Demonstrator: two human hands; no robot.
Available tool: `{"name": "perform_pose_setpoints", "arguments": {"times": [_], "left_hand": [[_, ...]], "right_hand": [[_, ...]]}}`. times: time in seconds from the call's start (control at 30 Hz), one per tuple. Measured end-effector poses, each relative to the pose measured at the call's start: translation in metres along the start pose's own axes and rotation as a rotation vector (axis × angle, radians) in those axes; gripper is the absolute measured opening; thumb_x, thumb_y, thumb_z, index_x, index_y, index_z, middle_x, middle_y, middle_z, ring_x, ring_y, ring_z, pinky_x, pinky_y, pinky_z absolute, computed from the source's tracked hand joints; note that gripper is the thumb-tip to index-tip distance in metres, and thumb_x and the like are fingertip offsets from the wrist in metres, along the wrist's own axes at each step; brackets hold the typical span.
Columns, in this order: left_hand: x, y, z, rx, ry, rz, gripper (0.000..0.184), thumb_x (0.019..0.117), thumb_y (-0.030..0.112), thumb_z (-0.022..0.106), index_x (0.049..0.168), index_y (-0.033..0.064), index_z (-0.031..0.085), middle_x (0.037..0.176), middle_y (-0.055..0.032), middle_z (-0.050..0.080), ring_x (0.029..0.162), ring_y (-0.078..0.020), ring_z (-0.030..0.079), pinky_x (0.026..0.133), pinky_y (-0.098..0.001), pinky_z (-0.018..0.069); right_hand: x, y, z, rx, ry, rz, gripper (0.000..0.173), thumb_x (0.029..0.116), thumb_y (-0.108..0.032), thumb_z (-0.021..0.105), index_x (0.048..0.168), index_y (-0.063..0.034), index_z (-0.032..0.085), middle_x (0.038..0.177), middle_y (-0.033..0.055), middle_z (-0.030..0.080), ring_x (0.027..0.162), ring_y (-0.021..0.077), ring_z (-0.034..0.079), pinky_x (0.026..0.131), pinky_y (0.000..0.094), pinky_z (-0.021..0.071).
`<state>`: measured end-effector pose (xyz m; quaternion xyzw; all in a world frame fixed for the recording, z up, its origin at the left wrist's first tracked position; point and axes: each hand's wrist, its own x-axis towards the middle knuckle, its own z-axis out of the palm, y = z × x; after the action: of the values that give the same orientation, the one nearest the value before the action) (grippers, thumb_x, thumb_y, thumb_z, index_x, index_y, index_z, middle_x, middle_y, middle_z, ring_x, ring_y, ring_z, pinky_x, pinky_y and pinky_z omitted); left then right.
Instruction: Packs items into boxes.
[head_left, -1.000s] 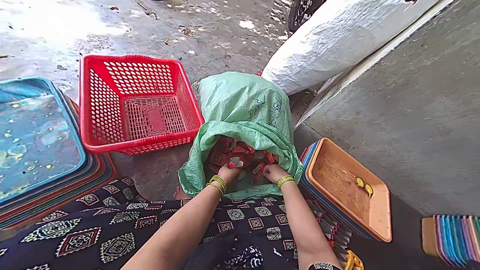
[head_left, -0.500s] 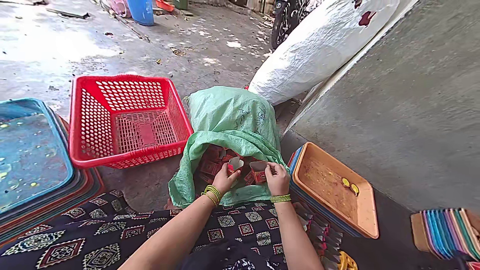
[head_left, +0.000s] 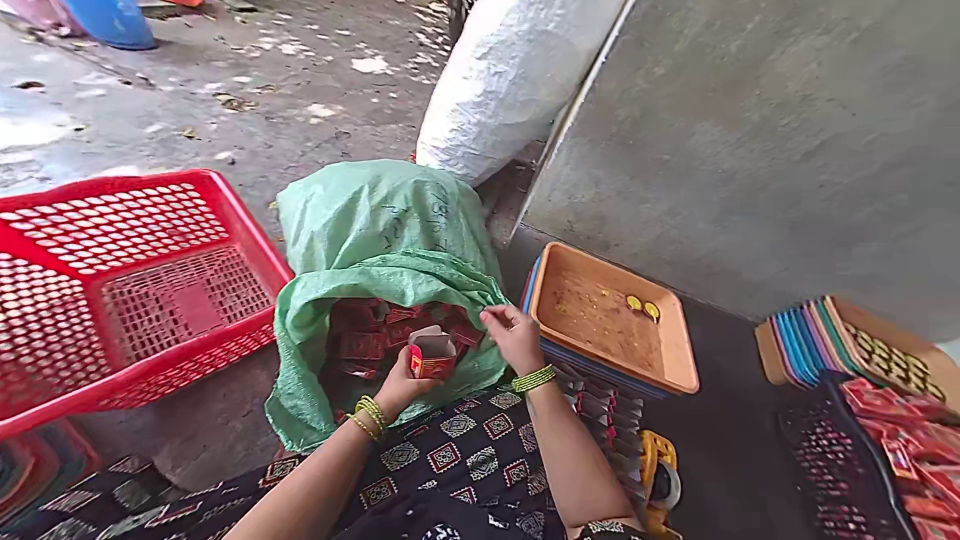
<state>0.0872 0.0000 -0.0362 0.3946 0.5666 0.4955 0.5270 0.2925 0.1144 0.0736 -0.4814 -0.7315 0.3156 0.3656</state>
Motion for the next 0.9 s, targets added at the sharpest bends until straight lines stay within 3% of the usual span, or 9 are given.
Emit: {"name": "perform_pose_setpoints", "arguments": {"times": [0.07,0.13,0.2,0.27,0.37,0.53,0.67,0.73,0.9], "left_hand": [[-0.002,-0.004,0.0,-0.143,-0.048,-0.082,0.114,0.0607,0.002,0.087,0.153,0.0082,0.02,0.131,-0.013,0.063,0.114,-0.0213,0.068,0.094,-0.0403,0.0607],[-0.007,0.003,0.004,-0.262,-0.118,-0.174,0.112,0.0623,0.001,0.083,0.153,0.0112,0.019,0.127,-0.0146,0.065,0.11,-0.0252,0.07,0.089,-0.0427,0.0621],[-0.01,0.007,0.009,-0.322,-0.235,-0.222,0.11,0.0616,0.002,0.083,0.152,0.0118,0.021,0.123,-0.0163,0.066,0.106,-0.0279,0.071,0.087,-0.0444,0.0619],[-0.013,0.009,0.017,-0.279,-0.347,-0.229,0.112,0.0597,0.004,0.085,0.152,0.0118,0.023,0.121,-0.0148,0.068,0.106,-0.0263,0.071,0.089,-0.0432,0.0614],[-0.011,0.006,0.028,-0.216,-0.423,-0.202,0.116,0.0592,0.005,0.091,0.152,0.0116,0.023,0.125,-0.0115,0.067,0.112,-0.0234,0.069,0.097,-0.0411,0.0589],[-0.002,0.013,0.036,-0.217,-0.329,-0.264,0.109,0.0667,0.026,0.093,0.152,0.0127,0.027,0.124,-0.0117,0.068,0.108,-0.0241,0.071,0.093,-0.0411,0.0608],[0.004,0.02,0.042,-0.288,-0.291,-0.242,0.107,0.068,0.026,0.094,0.151,0.0106,0.028,0.122,-0.014,0.069,0.107,-0.0274,0.071,0.092,-0.044,0.0609],[0.006,0.027,0.046,-0.314,-0.297,-0.229,0.106,0.0677,0.025,0.094,0.15,0.0099,0.029,0.121,-0.0145,0.069,0.107,-0.0276,0.071,0.093,-0.0441,0.0606],[0.009,0.04,0.067,-0.378,-0.311,-0.16,0.099,0.0699,0.012,0.092,0.148,0.0081,0.03,0.12,-0.0146,0.069,0.107,-0.0276,0.071,0.093,-0.0436,0.0608]], "right_hand": [[0.013,0.023,-0.048,-0.177,0.236,0.002,0.024,0.0995,-0.028,0.067,0.11,-0.0087,0.075,0.1,0.0059,0.075,0.086,0.0159,0.073,0.081,0.0402,0.0625],[0.032,0.051,-0.105,-0.376,0.341,0.162,0.029,0.101,-0.026,0.063,0.119,-0.0047,0.071,0.112,0.0151,0.072,0.104,0.028,0.071,0.093,0.0506,0.0572],[0.054,0.089,-0.162,-0.532,0.319,0.41,0.039,0.0979,-0.025,0.065,0.126,0.0021,0.066,0.125,0.0266,0.066,0.119,0.0418,0.063,0.103,0.0606,0.0491],[0.07,0.131,-0.208,-0.653,0.286,0.63,0.053,0.0949,-0.032,0.069,0.129,0.0083,0.062,0.13,0.0352,0.06,0.123,0.0512,0.058,0.103,0.0674,0.0446],[0.085,0.177,-0.254,-0.766,0.245,0.8,0.065,0.097,-0.045,0.065,0.131,0.0096,0.06,0.134,0.0358,0.058,0.129,0.0513,0.054,0.107,0.067,0.041],[0.108,0.225,-0.278,-0.79,0.274,0.913,0.066,0.102,-0.052,0.054,0.133,0.0059,0.06,0.134,0.0288,0.062,0.129,0.0423,0.058,0.106,0.0622,0.0447],[0.123,0.254,-0.274,-0.79,0.286,0.851,0.065,0.0968,-0.057,0.062,0.132,-0.0017,0.066,0.144,0.034,0.051,0.133,0.0508,0.05,0.104,0.0675,0.0438],[0.129,0.262,-0.273,-0.794,0.245,0.837,0.067,0.0957,-0.057,0.065,0.131,-0.0004,0.065,0.146,0.0358,0.047,0.136,0.0525,0.047,0.106,0.0683,0.0417],[0.13,0.263,-0.28,-0.715,0.239,0.676,0.064,0.0851,-0.047,0.082,0.128,-0.0025,0.068,0.136,0.032,0.057,0.133,0.0492,0.049,0.11,0.0654,0.0378]]}}
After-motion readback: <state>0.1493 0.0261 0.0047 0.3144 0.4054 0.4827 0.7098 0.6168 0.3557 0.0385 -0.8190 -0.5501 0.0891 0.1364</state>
